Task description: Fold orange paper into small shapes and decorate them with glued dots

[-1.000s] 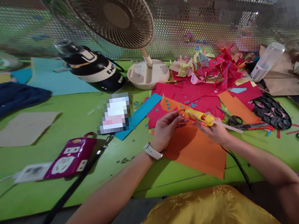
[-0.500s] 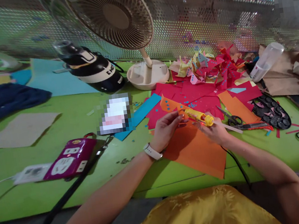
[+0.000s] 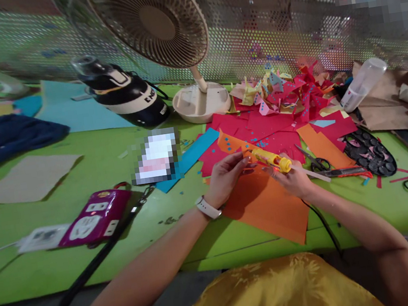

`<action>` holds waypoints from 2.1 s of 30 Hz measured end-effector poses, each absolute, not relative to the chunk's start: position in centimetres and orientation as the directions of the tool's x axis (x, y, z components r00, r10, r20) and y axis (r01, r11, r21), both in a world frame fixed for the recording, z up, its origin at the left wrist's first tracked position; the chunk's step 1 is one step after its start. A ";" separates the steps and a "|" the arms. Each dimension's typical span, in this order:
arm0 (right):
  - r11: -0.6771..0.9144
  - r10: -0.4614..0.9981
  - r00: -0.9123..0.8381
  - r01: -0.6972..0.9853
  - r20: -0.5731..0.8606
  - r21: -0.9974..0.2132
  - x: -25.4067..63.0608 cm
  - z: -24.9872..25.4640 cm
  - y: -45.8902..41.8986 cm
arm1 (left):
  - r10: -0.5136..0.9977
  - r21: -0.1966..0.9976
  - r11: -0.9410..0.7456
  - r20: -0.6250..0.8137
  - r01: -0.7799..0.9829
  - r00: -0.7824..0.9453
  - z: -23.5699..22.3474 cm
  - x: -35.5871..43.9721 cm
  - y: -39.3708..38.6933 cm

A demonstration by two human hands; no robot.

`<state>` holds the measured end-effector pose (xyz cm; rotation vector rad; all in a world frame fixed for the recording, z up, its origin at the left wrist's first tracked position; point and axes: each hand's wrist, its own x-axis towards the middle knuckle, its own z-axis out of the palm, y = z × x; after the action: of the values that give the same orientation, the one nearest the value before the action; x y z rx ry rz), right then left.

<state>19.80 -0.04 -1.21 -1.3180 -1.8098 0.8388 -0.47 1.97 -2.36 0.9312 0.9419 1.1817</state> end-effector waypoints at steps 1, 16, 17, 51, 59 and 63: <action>0.269 0.960 -0.211 0.485 0.187 -0.832 19.8 -1.2 0.0 | 0.987 0.939 0.135 -0.099 -0.316 0.127 -2.3 -0.5 2.0; 0.279 0.959 -0.211 0.609 0.187 -0.742 19.8 -0.7 -0.2 | 0.993 0.952 0.082 -0.054 -0.294 0.103 -2.8 -0.4 2.2; 0.277 0.960 -0.209 0.646 0.184 -0.712 19.9 -0.7 -0.2 | 0.994 0.955 0.074 -0.049 -0.288 0.095 -2.8 -0.4 2.2; -0.196 0.979 0.202 0.969 0.031 -0.151 45.4 4.1 -4.3 | 0.985 0.919 0.099 -0.146 -0.381 -0.095 -1.7 -1.3 3.3; 0.050 0.991 -0.027 0.981 0.127 -0.185 31.6 5.1 -2.8 | 0.982 0.911 0.112 -0.163 -0.396 -0.098 -1.6 -1.3 3.3; 0.160 0.984 -0.167 0.981 -0.060 -0.107 24.8 3.0 -1.9 | 0.985 0.918 0.105 -0.149 -0.382 -0.089 -1.8 -1.4 3.3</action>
<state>24.79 -1.88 3.02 -2.0119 -2.3754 0.1879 -1.37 3.30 -1.77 0.7724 1.0591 1.3536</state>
